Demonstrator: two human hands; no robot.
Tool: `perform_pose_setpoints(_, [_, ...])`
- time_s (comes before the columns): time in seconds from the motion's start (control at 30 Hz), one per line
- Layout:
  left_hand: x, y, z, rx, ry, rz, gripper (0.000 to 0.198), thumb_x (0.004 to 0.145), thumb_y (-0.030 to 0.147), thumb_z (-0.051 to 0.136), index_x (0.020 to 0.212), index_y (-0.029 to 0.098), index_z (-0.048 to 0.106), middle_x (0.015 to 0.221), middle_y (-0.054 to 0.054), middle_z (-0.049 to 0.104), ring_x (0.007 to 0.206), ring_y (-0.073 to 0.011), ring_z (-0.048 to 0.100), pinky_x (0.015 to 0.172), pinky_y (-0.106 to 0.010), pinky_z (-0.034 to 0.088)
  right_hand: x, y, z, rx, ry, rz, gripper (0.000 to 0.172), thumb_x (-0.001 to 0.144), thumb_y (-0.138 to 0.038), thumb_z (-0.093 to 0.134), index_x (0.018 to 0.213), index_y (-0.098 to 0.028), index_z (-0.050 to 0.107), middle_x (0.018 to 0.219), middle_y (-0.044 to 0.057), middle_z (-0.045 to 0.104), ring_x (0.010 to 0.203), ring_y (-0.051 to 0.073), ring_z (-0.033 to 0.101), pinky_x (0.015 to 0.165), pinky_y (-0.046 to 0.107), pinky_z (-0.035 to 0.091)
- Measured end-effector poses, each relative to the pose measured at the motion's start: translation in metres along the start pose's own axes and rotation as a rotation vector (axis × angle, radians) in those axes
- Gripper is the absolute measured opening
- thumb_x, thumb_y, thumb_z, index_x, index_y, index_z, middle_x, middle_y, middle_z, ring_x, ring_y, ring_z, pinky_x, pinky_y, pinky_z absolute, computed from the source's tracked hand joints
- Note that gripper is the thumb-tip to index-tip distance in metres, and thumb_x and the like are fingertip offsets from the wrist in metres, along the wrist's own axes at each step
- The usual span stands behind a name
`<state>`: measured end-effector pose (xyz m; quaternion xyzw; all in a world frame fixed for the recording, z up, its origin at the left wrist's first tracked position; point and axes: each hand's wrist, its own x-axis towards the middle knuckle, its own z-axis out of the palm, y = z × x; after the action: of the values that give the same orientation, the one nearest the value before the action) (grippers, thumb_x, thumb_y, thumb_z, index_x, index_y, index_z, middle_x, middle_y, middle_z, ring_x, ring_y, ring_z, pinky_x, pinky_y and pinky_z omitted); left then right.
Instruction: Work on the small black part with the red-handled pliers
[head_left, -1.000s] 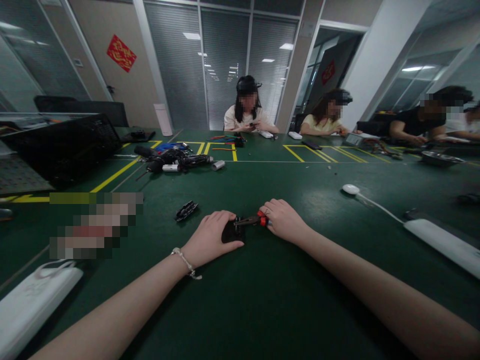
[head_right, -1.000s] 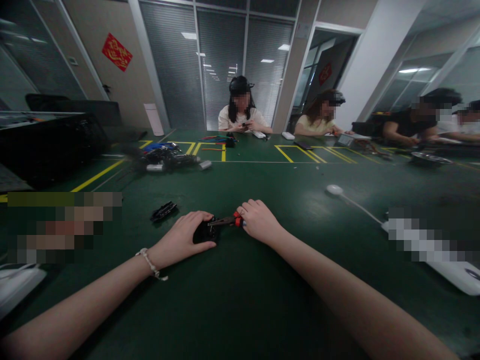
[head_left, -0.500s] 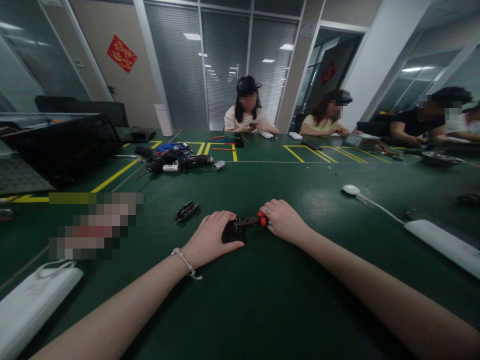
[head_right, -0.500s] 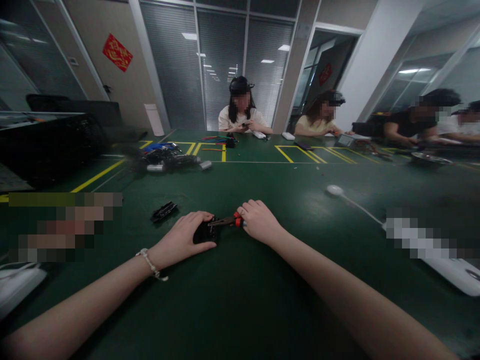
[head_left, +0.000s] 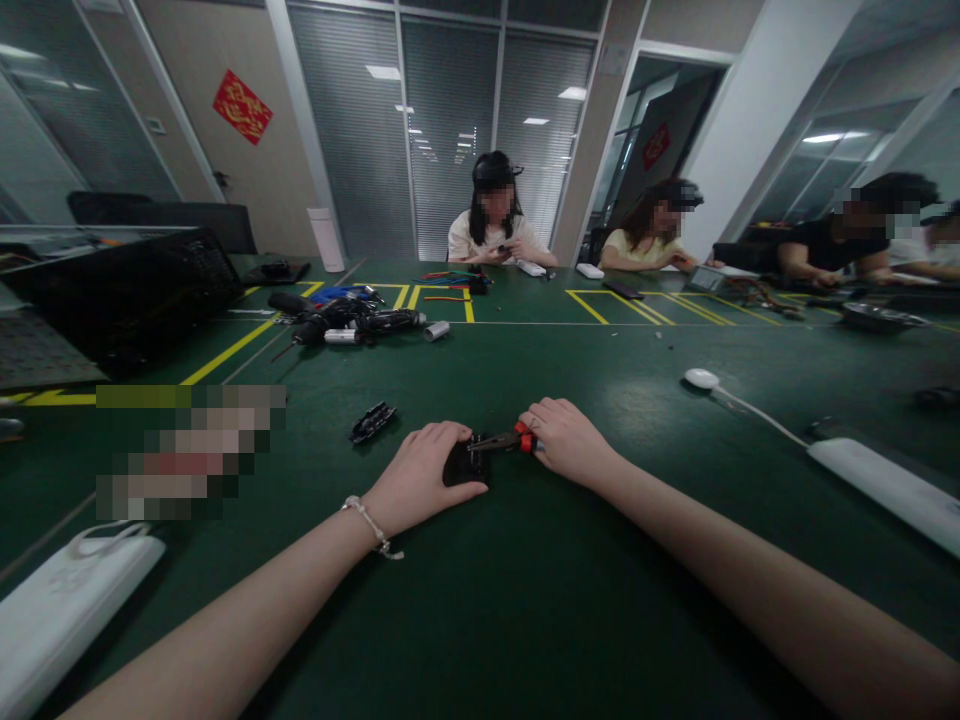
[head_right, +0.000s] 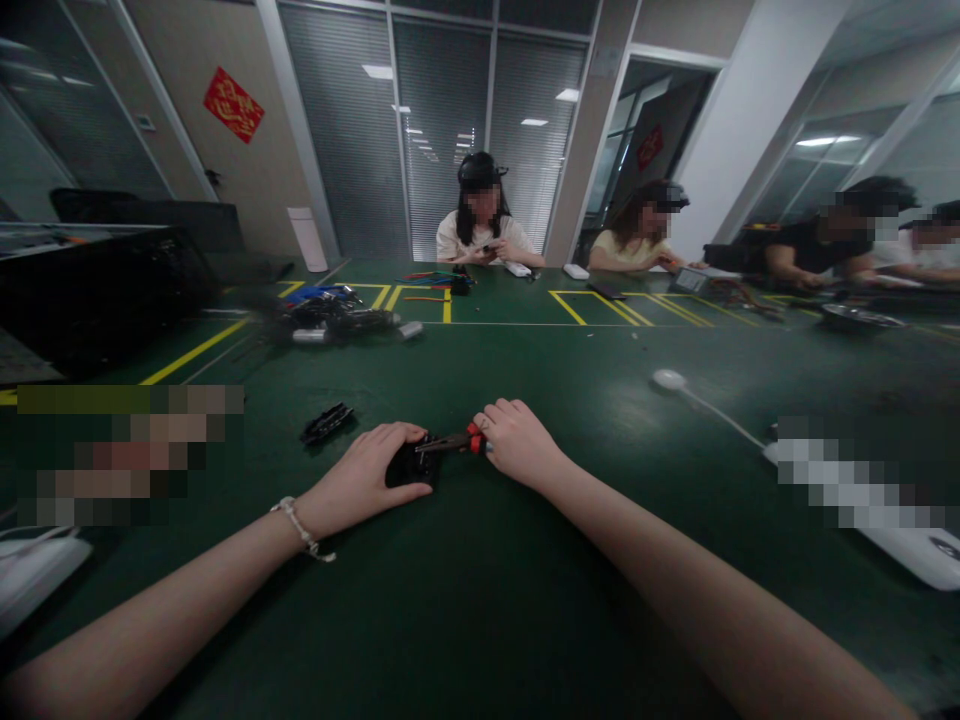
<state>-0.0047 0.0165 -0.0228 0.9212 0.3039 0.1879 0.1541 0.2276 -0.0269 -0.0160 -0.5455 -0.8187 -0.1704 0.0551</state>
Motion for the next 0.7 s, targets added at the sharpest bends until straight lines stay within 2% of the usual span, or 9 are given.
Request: perform_pose_setpoints(0.7, [-0.0001,0.0023,-0.0013,-0.005,0.005,-0.004,0.054,0.066,0.053,0.058,0.109,0.023,0.044,0.11,-0.005,0.05,0.102,-0.0259,0.047,0.087,-0.041,0.035,0.0004,-0.0011,0.0001,-0.015,-0.003,0.02,0.027,0.068,-0.018,0.052,0.094,-0.013,0.054,0.088,0.008,0.056,0.08,0.019,0.045,0.07,0.03,0.031])
